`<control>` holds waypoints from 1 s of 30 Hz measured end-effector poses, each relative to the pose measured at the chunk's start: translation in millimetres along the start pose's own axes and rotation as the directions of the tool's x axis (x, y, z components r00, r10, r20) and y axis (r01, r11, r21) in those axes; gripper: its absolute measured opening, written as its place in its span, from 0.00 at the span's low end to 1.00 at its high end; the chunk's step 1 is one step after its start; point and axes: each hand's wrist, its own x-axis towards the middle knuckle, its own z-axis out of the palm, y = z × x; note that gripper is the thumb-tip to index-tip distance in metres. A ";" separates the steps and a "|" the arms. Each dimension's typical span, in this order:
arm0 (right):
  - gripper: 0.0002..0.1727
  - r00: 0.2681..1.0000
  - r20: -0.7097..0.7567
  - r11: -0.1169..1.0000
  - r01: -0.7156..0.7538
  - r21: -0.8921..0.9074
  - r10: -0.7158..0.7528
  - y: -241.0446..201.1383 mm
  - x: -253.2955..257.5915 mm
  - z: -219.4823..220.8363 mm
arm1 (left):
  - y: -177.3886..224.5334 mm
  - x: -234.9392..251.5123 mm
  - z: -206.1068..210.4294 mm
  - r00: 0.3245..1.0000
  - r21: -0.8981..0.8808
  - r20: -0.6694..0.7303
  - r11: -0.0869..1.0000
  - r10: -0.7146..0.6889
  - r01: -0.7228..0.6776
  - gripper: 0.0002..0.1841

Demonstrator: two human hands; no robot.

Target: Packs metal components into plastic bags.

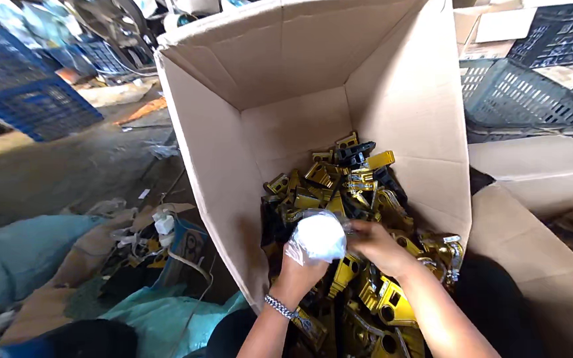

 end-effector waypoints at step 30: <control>0.23 0.929 -0.068 0.701 0.225 -0.676 -0.363 14.6 -34.4 -54.2 | -7.9 26.0 -21.7 0.938 -0.009 -0.213 0.961 -0.273 0.277 0.36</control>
